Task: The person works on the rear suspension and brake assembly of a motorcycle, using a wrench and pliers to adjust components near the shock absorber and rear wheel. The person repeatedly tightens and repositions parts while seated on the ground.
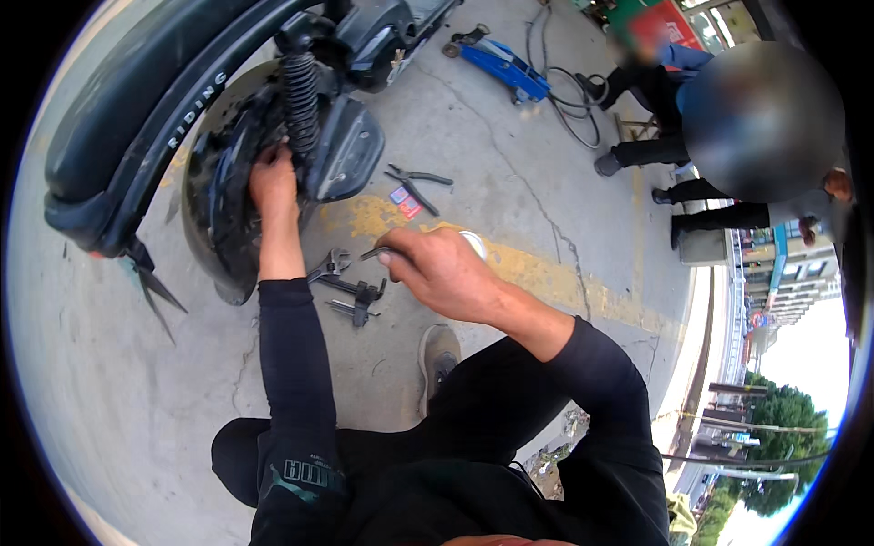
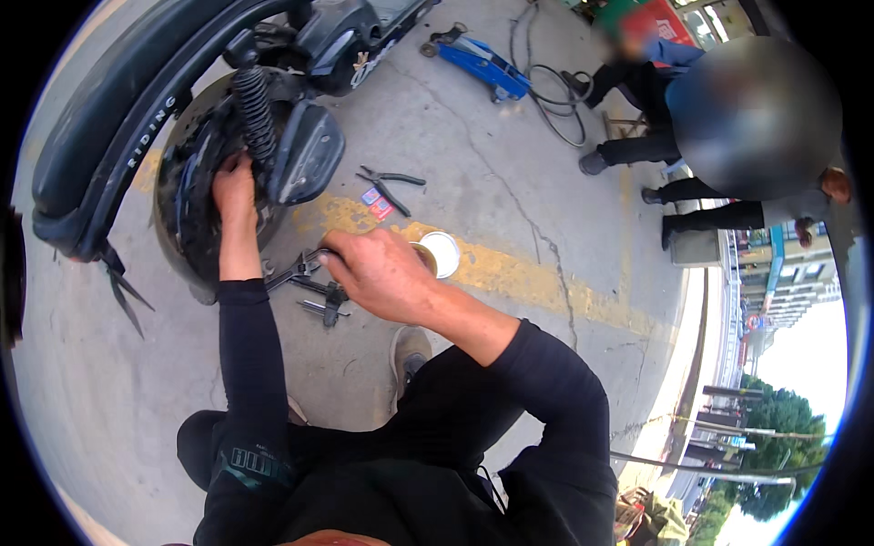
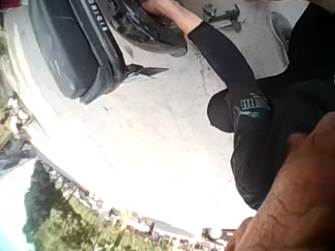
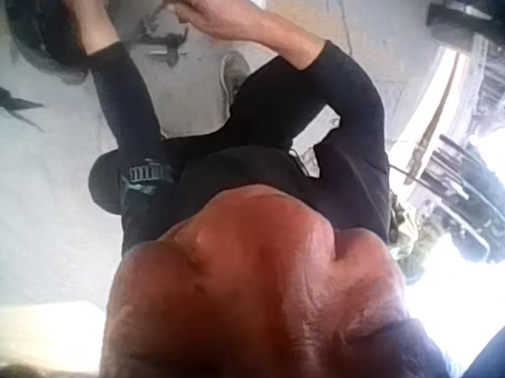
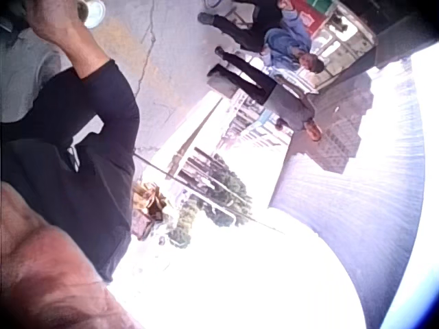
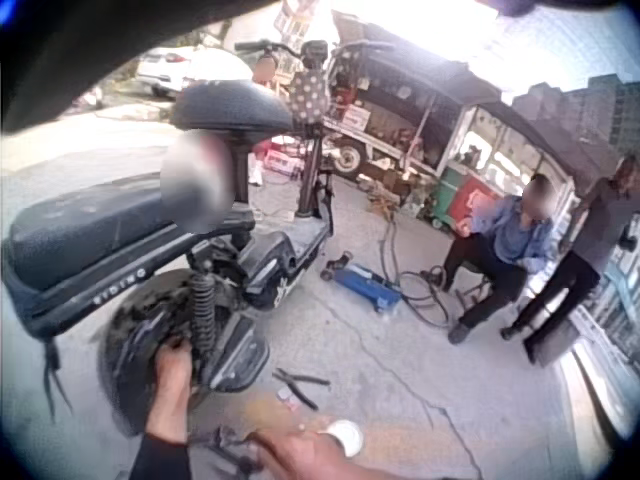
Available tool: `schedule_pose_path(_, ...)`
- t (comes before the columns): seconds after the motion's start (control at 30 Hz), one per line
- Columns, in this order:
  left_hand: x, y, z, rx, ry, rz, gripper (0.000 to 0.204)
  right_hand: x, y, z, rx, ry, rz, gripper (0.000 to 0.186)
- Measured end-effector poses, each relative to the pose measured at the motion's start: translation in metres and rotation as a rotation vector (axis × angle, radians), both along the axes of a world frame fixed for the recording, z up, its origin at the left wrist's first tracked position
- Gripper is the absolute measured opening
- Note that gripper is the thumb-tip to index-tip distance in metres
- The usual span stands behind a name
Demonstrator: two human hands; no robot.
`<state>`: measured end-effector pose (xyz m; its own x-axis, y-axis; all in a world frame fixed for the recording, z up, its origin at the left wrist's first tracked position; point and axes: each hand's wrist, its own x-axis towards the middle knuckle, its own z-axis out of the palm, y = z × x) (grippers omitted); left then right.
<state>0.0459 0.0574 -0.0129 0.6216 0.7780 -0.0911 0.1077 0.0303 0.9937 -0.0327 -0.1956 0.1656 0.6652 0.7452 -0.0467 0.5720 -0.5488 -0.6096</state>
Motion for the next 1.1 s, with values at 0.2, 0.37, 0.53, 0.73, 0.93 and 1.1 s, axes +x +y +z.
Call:
schedule_pose_path(0.2,0.006,0.02,-0.045,-0.411,-0.174,-0.155,0.049,0.001,-0.009,0.021,-0.022,-0.091,-0.054,0.019)
schedule_pose_path(0.37,-0.014,0.005,-0.013,-0.076,-0.171,-0.214,0.048,0.025,-0.029,0.034,0.237,-0.198,-0.289,0.019)
schedule_pose_path(0.53,-0.018,0.025,-0.024,0.507,0.045,-0.35,0.047,0.057,-0.074,0.088,0.625,-0.28,-0.648,0.059)
schedule_pose_path(0.73,-0.037,0.028,0.003,0.724,0.096,-0.327,0.045,0.078,-0.118,0.14,0.89,-0.529,-0.803,0.066)
schedule_pose_path(0.93,-0.044,0.009,-0.005,0.542,-0.015,-0.306,0.053,0.082,-0.153,0.128,0.637,-0.364,-0.85,0.067)
schedule_pose_path(1.1,-0.022,0.045,-0.046,0.71,0.067,-0.372,0.052,0.146,-0.174,0.138,0.33,-0.486,-0.711,0.069)
